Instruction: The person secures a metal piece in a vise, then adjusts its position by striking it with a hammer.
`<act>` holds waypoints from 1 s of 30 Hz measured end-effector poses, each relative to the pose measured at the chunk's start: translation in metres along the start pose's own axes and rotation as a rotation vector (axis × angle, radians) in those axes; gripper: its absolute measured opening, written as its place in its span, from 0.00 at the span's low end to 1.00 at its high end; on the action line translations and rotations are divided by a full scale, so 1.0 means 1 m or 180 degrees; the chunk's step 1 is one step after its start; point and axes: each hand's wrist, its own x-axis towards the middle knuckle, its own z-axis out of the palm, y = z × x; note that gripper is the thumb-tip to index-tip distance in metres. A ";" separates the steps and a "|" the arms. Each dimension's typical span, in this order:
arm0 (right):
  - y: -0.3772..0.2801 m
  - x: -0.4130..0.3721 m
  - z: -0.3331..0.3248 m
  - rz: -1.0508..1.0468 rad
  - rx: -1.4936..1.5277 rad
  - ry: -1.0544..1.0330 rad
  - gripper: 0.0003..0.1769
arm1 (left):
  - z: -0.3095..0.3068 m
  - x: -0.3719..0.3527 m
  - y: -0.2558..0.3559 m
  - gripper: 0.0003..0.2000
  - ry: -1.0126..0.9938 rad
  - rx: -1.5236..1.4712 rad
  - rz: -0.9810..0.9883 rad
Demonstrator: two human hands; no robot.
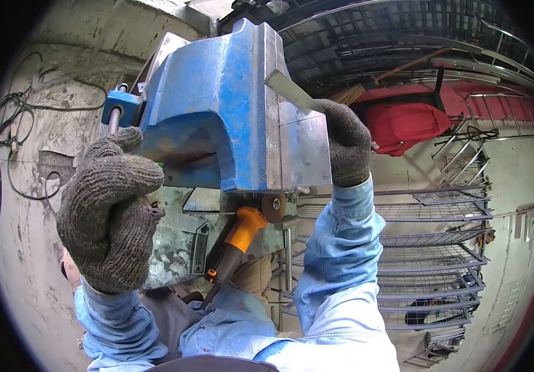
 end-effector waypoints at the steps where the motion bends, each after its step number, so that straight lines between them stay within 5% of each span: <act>1: 0.000 -0.002 0.004 0.0180 0.0319 0.0207 0.22 | 0.001 0.000 0.001 0.13 0.0000 0.0001 0.0000; 6: 0.002 -0.006 0.007 0.0469 0.1039 0.0379 0.22 | 0.001 -0.003 0.003 0.15 0.0019 -0.0057 -0.0180; 8: 0.002 -0.004 0.006 0.0100 0.0416 0.0322 0.22 | 0.002 -0.002 0.003 0.15 0.0015 -0.0046 -0.0115; 12: -0.001 -0.006 0.010 0.0251 0.0845 0.0409 0.21 | 0.001 -0.001 0.000 0.14 0.0004 -0.0156 -0.0071; 21: 0.003 -0.005 0.008 0.0280 -0.0322 0.0801 0.21 | 0.000 -0.005 -0.014 0.15 -0.0018 -0.0177 0.0286; 30: -0.001 -0.005 0.011 0.0100 0.0613 0.0269 0.23 | -0.001 -0.002 -0.013 0.16 -0.0037 -0.0233 0.0313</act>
